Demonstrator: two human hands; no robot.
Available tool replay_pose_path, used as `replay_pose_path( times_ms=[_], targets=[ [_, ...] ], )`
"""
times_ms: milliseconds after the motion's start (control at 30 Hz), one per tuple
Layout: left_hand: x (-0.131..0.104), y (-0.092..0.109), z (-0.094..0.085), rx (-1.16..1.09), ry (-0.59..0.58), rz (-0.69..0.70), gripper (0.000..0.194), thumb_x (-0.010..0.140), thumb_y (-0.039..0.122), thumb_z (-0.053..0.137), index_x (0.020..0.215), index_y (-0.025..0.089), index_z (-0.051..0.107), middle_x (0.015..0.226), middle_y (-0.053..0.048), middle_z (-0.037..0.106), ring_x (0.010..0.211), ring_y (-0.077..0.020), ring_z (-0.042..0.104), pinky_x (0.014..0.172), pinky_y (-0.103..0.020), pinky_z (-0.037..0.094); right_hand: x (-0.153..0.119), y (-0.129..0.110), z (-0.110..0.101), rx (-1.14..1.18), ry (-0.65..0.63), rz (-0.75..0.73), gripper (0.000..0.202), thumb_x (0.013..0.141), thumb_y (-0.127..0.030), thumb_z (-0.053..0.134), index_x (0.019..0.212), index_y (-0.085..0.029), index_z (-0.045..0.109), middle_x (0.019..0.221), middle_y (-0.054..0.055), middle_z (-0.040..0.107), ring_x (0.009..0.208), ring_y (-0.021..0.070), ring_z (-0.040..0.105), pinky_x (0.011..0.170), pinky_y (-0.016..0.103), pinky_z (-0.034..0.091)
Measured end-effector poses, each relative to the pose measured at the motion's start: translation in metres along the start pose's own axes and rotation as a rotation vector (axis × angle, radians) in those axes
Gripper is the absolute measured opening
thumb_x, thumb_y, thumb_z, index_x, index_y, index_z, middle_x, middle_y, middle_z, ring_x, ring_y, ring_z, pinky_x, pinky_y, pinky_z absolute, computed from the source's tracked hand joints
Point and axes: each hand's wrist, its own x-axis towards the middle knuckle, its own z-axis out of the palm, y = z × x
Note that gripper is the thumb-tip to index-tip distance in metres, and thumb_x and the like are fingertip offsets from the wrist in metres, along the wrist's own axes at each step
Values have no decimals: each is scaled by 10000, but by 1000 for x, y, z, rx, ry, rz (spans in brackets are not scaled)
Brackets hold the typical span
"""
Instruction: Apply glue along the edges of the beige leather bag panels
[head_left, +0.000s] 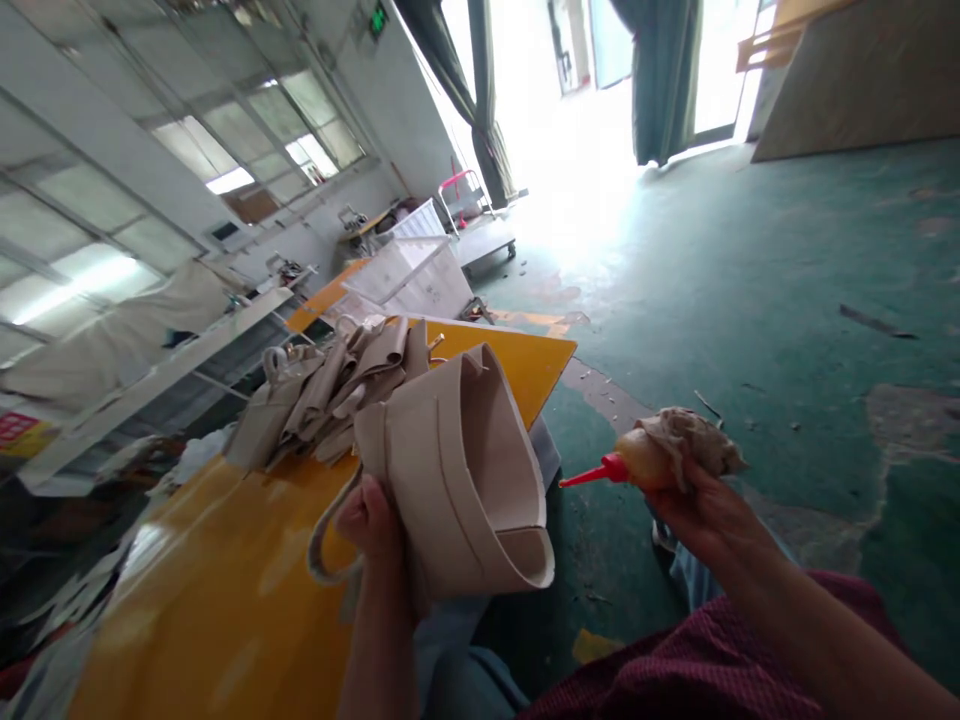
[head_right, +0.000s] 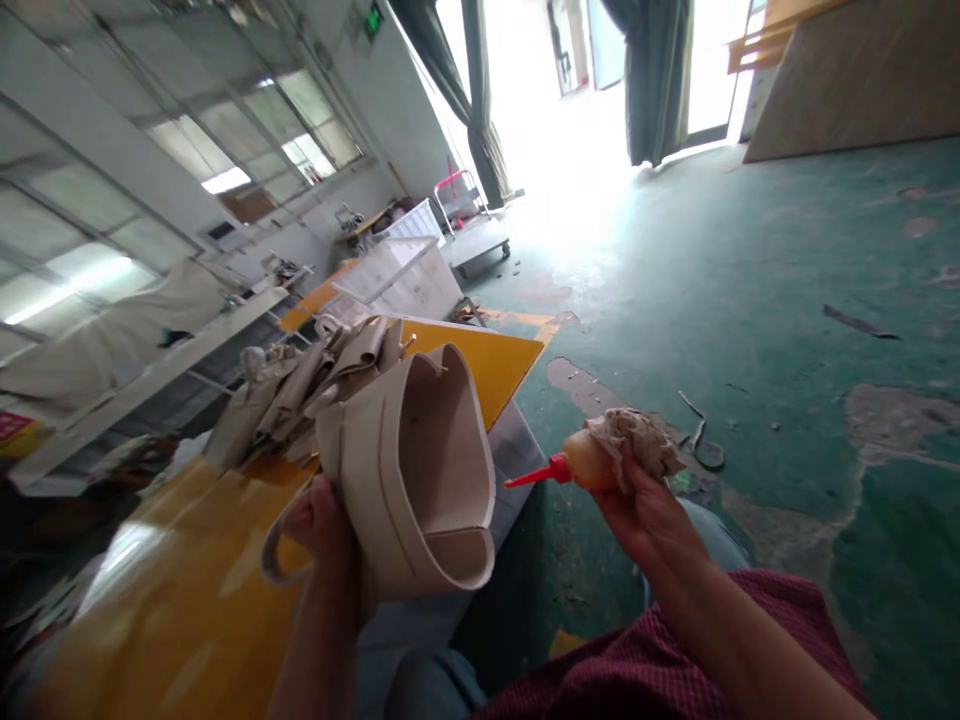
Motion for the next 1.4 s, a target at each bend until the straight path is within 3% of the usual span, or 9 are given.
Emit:
replay_pose_path(
  times_ms=[100,200,400,733,967,1067,1167,1300,1400],
  targets=[
    [-5,-1,2,-124,201,-12,529,942,449,410,486,250,230,476,13,257,513,-178,267,559,-363,234,4,2,9,-27,-30,-21,566,530,-275,1032,1018,-310,749,1160,-10,768,1102,252,723,777,286,672],
    [-2,-4,5,-153,175,-3,517,924,441,450,483,253,254,479,18,260,509,-170,277,571,-361,237,14,5,22,-90,-82,-99,632,493,-304,1048,1045,-323,741,1166,-21,758,1144,250,700,819,308,664],
    [-4,-8,12,-119,114,-49,518,903,499,412,503,240,207,510,6,240,527,-164,256,578,-358,211,33,14,32,-203,-165,-187,546,614,-463,1021,1065,-325,746,1201,-22,738,1185,200,654,877,287,610],
    [-1,-6,14,-41,83,-11,481,917,433,381,509,242,212,513,6,242,541,-162,266,590,-349,222,-3,6,20,-314,-130,-121,545,608,-478,1015,1066,-313,771,1174,21,753,1179,269,677,987,402,609],
    [-2,-7,19,-92,119,4,464,917,393,394,506,257,227,507,30,247,528,-144,246,583,-333,205,-3,2,27,-322,-132,-274,544,574,-473,1026,1021,-332,749,1186,-20,736,1290,227,618,1081,365,552],
    [0,-4,19,-63,101,-25,456,894,348,408,486,254,227,489,29,232,530,-145,253,591,-328,194,-18,0,21,-388,-137,-247,450,675,-471,978,1059,-367,767,1248,-14,728,1341,253,595,1129,411,532],
    [1,-1,17,-48,84,-47,448,878,332,418,480,248,231,485,27,224,541,-149,256,599,-326,187,-36,0,15,-406,-139,-171,405,736,-495,936,1094,-391,777,1228,-10,745,1264,276,653,1027,417,613],
    [1,-1,18,-56,76,-54,443,876,356,416,484,246,241,486,23,234,546,-151,266,607,-328,185,-47,1,13,-317,-43,-18,439,638,-487,990,1014,-362,800,1139,-16,767,1171,247,696,871,289,652],
    [1,-3,20,-66,79,-70,440,874,357,416,484,245,246,486,20,253,549,-151,279,610,-327,189,-45,1,12,-258,5,13,448,639,-536,990,1005,-351,809,1179,-7,759,1192,250,685,857,284,657]
  ],
)
